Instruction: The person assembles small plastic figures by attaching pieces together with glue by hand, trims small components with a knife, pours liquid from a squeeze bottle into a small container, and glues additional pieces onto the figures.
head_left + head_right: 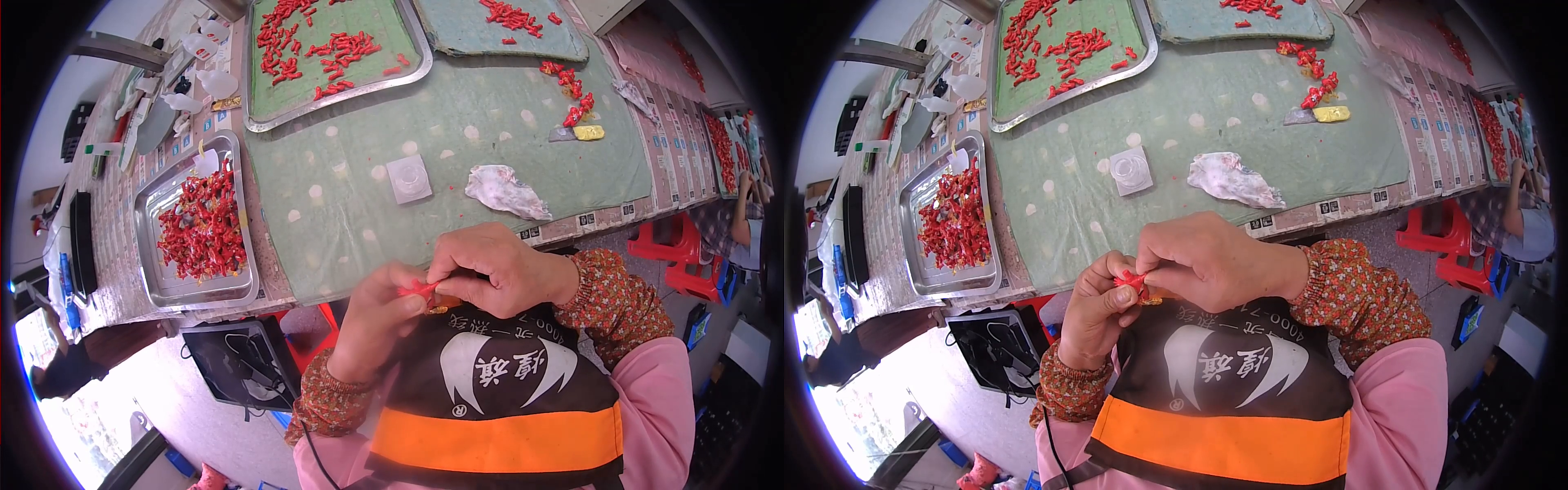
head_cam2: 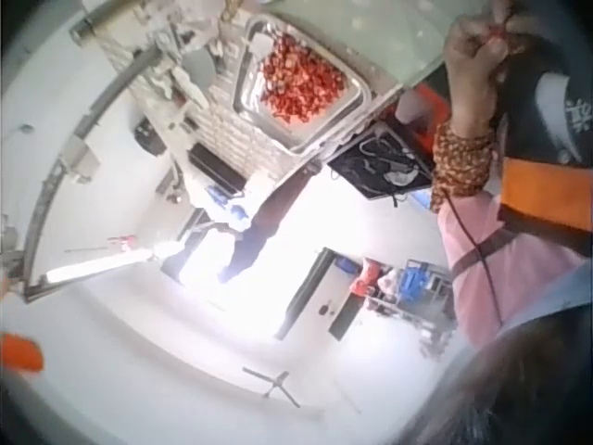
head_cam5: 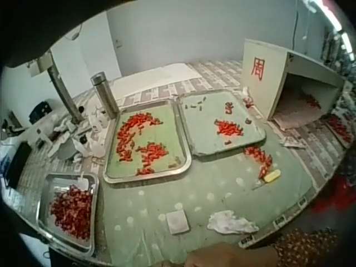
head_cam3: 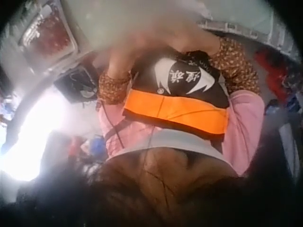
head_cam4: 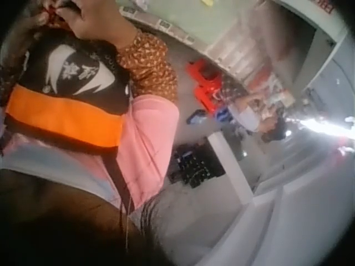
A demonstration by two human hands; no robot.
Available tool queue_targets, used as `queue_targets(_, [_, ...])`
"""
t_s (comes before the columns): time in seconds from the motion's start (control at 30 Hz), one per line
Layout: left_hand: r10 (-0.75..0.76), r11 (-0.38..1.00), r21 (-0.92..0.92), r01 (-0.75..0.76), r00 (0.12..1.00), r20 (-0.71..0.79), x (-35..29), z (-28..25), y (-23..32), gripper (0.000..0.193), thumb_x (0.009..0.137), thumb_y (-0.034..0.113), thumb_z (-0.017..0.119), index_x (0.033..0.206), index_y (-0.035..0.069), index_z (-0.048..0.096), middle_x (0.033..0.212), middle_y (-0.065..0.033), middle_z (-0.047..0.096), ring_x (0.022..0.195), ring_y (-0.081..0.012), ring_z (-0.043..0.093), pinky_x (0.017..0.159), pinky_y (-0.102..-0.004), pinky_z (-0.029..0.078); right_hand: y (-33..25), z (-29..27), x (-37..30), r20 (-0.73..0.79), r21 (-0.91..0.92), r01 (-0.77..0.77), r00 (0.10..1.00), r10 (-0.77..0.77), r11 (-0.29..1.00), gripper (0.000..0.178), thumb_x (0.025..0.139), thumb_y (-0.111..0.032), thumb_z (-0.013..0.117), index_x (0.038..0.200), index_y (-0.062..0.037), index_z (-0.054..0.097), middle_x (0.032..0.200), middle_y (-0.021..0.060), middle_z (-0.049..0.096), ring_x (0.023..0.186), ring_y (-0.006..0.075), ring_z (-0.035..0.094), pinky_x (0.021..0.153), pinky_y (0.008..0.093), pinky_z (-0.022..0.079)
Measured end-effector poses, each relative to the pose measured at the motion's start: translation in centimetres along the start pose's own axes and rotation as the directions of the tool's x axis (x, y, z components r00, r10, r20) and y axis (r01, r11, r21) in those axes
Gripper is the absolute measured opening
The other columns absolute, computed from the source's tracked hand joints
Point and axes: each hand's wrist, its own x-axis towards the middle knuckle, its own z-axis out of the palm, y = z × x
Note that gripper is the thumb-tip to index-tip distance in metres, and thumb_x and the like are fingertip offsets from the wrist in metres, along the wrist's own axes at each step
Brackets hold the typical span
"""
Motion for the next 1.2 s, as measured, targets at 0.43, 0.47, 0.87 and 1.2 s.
queue_targets(0.43, [0.053, 0.997, 0.054, -0.051, 0.998, -0.039, -0.1, 0.0, -0.4, 0.018, 0.092, 0.007, 0.076, 0.104, 0.008, 0.061, 0.109, -0.0059, 0.067, 0.079, -0.0065, 0.059, 0.055, -0.0179, 0.043, 0.3, -0.2, -0.1, 0.006, 0.008, -0.020, 1.000, 0.020, 1.000, 0.013, 0.088, -0.003, 0.076, 0.098, -0.0042, 0.067, 0.084, 0.0089, 0.066, 0.073, 0.0284, 0.066, 0.062, 0.0366, 0.049])
queue_targets(0.47, [0.053, 0.997, 0.054, -0.051, 0.998, -0.038, -0.2, 0.2, -0.3, 0.018, 0.092, 0.007, 0.076, 0.104, 0.008, 0.061, 0.109, -0.0059, 0.067, 0.079, -0.0065, 0.059, 0.055, -0.0179, 0.043, 0.2, -0.3, 0.0, 0.006, 0.008, -0.020, 1.000, 0.020, 1.000, 0.013, 0.088, -0.003, 0.076, 0.098, -0.0042, 0.067, 0.084, 0.0089, 0.066, 0.073, 0.0284, 0.066, 0.062, 0.0366, 0.049])
queue_targets(0.87, [0.521, 0.738, 0.485, -0.470, 0.853, 0.034, 0.0, 0.2, -1.9, 0.031, 0.087, -0.013, 0.072, 0.114, 0.001, 0.063, 0.119, -0.0090, 0.065, 0.103, -0.0158, 0.064, 0.091, -0.0291, 0.051, -0.1, -0.2, -0.1, -0.037, 0.008, -0.090, 0.995, 0.090, 0.996, 0.021, 0.090, -0.003, 0.076, 0.108, -0.0040, 0.067, 0.090, 0.0090, 0.070, 0.079, 0.0230, 0.070, 0.069, 0.0323, 0.053])
queue_targets(1.2, [0.701, -0.382, 0.838, -0.389, 0.469, 0.537, 0.3, 0.2, -1.1, 0.034, 0.081, -0.003, 0.083, 0.106, 0.006, 0.063, 0.108, -0.0123, 0.073, 0.089, -0.0246, 0.068, 0.077, -0.0303, 0.055, -0.2, 0.0, -0.5, -0.017, 0.104, -0.249, 0.968, 0.252, 0.963, 0.018, 0.093, -0.002, 0.074, 0.106, -0.0039, 0.062, 0.087, 0.0060, 0.070, 0.074, 0.0100, 0.066, 0.064, 0.0264, 0.050])
